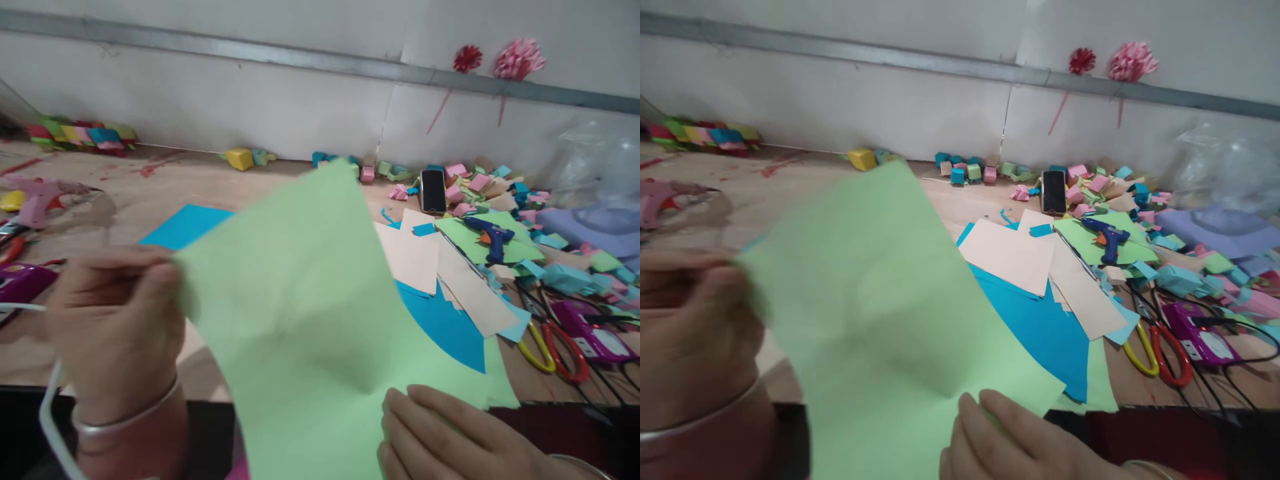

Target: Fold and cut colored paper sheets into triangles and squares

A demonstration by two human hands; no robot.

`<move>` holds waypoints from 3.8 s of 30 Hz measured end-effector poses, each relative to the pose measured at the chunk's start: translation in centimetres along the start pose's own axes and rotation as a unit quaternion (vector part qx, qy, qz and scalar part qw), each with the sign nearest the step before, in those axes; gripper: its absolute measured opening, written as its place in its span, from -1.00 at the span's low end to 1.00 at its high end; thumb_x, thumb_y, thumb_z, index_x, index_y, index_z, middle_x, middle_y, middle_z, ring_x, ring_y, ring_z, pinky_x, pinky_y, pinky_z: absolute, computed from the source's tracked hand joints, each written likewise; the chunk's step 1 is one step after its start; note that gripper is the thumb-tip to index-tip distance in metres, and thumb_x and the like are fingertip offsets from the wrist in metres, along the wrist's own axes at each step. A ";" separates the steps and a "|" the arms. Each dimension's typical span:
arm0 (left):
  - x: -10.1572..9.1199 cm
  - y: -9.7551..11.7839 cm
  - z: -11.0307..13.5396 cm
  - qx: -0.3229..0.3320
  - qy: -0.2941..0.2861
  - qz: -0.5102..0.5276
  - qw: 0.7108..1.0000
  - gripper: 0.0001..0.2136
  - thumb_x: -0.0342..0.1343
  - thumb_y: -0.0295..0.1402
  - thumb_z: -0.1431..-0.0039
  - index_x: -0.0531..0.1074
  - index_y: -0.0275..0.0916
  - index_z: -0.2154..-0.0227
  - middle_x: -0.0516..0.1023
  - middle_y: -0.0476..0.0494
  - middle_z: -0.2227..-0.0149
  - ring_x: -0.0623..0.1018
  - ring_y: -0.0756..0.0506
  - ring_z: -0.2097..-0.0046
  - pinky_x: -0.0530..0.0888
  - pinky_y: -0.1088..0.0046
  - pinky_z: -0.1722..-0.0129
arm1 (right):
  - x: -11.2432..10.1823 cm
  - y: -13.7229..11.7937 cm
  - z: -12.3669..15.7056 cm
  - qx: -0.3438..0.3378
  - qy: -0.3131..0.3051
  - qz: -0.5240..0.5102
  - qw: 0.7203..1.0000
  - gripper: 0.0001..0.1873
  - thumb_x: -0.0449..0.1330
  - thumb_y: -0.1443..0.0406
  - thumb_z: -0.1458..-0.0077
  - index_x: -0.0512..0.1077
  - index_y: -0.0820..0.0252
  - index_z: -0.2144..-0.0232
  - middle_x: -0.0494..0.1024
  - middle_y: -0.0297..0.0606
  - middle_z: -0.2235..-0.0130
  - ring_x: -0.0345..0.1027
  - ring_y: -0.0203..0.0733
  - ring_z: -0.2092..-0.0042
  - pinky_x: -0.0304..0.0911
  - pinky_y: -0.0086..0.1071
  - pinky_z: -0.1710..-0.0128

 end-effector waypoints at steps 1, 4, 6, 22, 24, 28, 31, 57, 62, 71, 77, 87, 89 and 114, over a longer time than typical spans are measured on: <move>1.3 -0.2 0.6 0.032 -0.048 -0.055 0.997 -0.74 0.41 -0.37 0.14 0.53 -0.23 0.33 0.56 -0.01 0.34 0.51 0.02 0.35 0.49 0.55 0.36 | 0.5 0.3 0.1 0.018 -0.019 -0.012 1.000 -0.78 0.07 0.41 -0.24 0.53 0.18 0.22 0.64 -0.33 0.29 0.50 -0.22 0.25 0.45 -0.32 0.23; 6.1 -1.0 3.7 0.164 -0.253 -0.256 0.919 -0.58 0.32 -0.18 -0.02 0.50 -0.16 0.03 0.52 -0.21 -0.03 0.49 -0.28 -0.06 0.48 0.12 -0.03 | 2.6 1.3 0.6 0.068 -0.067 -0.058 0.994 -0.76 0.08 0.38 -0.21 0.49 0.32 0.14 0.54 -0.23 0.45 0.38 -0.17 0.45 0.32 -0.22 0.45; 7.4 -1.2 5.6 0.212 -0.315 -0.301 0.875 -0.58 0.19 -0.11 -0.15 0.44 -0.08 -0.06 0.35 -0.22 -0.22 0.31 -0.41 -0.25 0.34 -0.11 -0.16 | 3.8 2.2 1.2 0.105 -0.066 -0.067 0.990 -0.75 0.09 0.40 -0.18 0.45 0.38 0.11 0.49 -0.22 0.47 0.33 -0.17 0.47 0.22 -0.22 0.50; 9.0 -0.5 11.2 0.134 -0.411 -0.212 0.876 -0.95 0.19 -0.46 -0.19 0.52 -0.19 0.35 0.56 -0.03 0.32 0.50 0.04 0.34 0.42 0.55 0.41 | 4.9 9.4 3.0 0.255 -0.003 -0.089 0.963 -0.63 0.09 0.36 -0.25 0.31 0.27 -0.10 0.59 -0.18 0.25 0.44 -0.18 0.22 0.34 -0.30 0.24; 8.2 -1.1 10.5 0.108 -0.388 -0.225 0.887 -0.96 0.20 -0.43 -0.19 0.52 -0.21 0.37 0.56 -0.03 0.33 0.49 0.05 0.36 0.39 0.56 0.44 | 4.4 10.7 4.1 0.314 0.021 -0.105 0.943 -0.60 0.13 0.28 -0.24 0.32 0.23 -0.11 0.59 -0.18 0.20 0.47 -0.17 0.17 0.35 -0.33 0.18; 7.3 -2.2 9.8 0.064 -0.361 -0.276 0.889 -0.91 0.18 -0.36 -0.20 0.52 -0.22 0.39 0.55 0.03 0.45 0.47 0.06 0.43 0.36 0.56 0.46 | 4.8 12.6 6.8 0.447 0.042 -0.135 0.883 -0.52 0.18 0.18 -0.19 0.32 0.11 -0.15 0.57 -0.18 0.09 0.47 -0.19 0.23 0.36 -0.40 0.31; 7.2 -2.9 10.2 0.025 -0.368 -0.314 0.875 -0.85 0.14 -0.33 -0.22 0.51 -0.24 0.43 0.47 0.09 0.58 0.38 0.09 0.54 0.28 0.56 0.52 | 6.4 12.5 8.4 0.514 0.052 -0.204 0.832 -0.35 0.19 0.16 -0.17 0.19 0.12 -0.26 0.54 -0.22 0.22 0.41 -0.25 0.33 0.33 -0.43 0.40; 4.7 -6.7 13.2 -0.213 -0.397 -0.182 0.874 -0.32 0.13 -0.21 -0.19 -0.03 -0.15 -0.30 0.50 0.04 0.42 0.44 0.02 0.48 0.41 0.53 0.47 | 9.1 7.4 12.4 0.737 0.078 -0.163 0.651 -0.31 0.13 0.02 -0.16 0.20 0.20 -0.25 0.65 -0.14 0.19 0.54 -0.05 0.20 0.38 -0.36 0.38; 5.3 -6.0 12.7 -0.126 -0.400 -0.292 0.860 -0.66 0.07 -0.29 -0.22 0.31 -0.14 -0.05 0.45 0.10 0.50 0.40 0.06 0.56 0.37 0.57 0.54 | 7.2 7.4 9.9 0.697 0.033 -0.001 0.716 -0.35 0.08 0.03 -0.22 0.23 0.26 -0.24 0.62 -0.07 0.21 0.53 -0.03 0.26 0.35 -0.32 0.39; 6.5 -4.9 12.9 0.007 -0.428 -0.353 0.832 -0.87 0.04 -0.32 -0.25 0.45 -0.15 0.21 0.61 -0.06 0.31 0.59 -0.06 0.32 0.50 0.44 0.34 | 7.7 6.7 7.4 0.481 0.007 0.108 0.870 -0.61 0.13 0.32 -0.26 0.37 0.12 -0.13 0.59 -0.21 0.23 0.43 -0.28 0.34 0.16 -0.45 0.43; 6.8 -4.6 13.4 0.015 -0.456 -0.335 0.824 -0.90 0.00 -0.40 -0.29 0.41 -0.17 0.24 0.51 -0.05 0.34 0.53 -0.04 0.30 0.44 0.46 0.33 | 7.8 6.6 7.6 0.477 0.020 0.076 0.875 -0.69 0.17 0.36 -0.22 0.47 0.18 -0.01 0.51 -0.21 0.30 0.38 -0.27 0.33 0.15 -0.44 0.39; 6.7 -4.8 14.0 0.031 -0.467 -0.345 0.814 -0.89 0.00 -0.41 -0.32 0.39 -0.18 0.16 0.45 -0.03 0.28 0.50 -0.03 0.27 0.40 0.44 0.29 | 8.4 7.1 7.7 0.492 -0.008 0.066 0.868 -0.69 0.12 0.33 -0.25 0.49 0.22 -0.02 0.49 -0.20 0.33 0.33 -0.27 0.36 0.10 -0.42 0.43; 6.8 -4.8 14.1 0.045 -0.469 -0.353 0.808 -0.88 -0.02 -0.41 -0.32 0.39 -0.18 0.15 0.45 -0.04 0.27 0.51 -0.04 0.26 0.40 0.43 0.29 | 8.4 7.1 7.7 0.479 -0.004 0.074 0.875 -0.69 0.12 0.32 -0.25 0.50 0.22 0.00 0.48 -0.21 0.36 0.31 -0.28 0.38 0.07 -0.43 0.47; 10.7 -2.1 17.2 0.269 -0.570 -0.384 0.675 -0.56 -0.07 -0.61 -0.19 0.37 -0.24 -0.10 0.27 -0.34 -0.26 0.26 -0.34 -0.28 0.31 -0.04 -0.18 | 9.1 6.1 7.4 0.422 -0.144 0.172 0.878 -0.42 0.04 0.54 -0.11 0.34 0.17 -0.18 0.37 -0.27 0.44 0.10 -0.37 0.56 -0.25 -0.37 0.62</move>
Point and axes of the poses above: each hand's wrist, its own z-axis away from the middle knuckle, its own x-axis out of the palm, y = z × x, the point moved 9 cm from there along -z, towards the middle knuckle
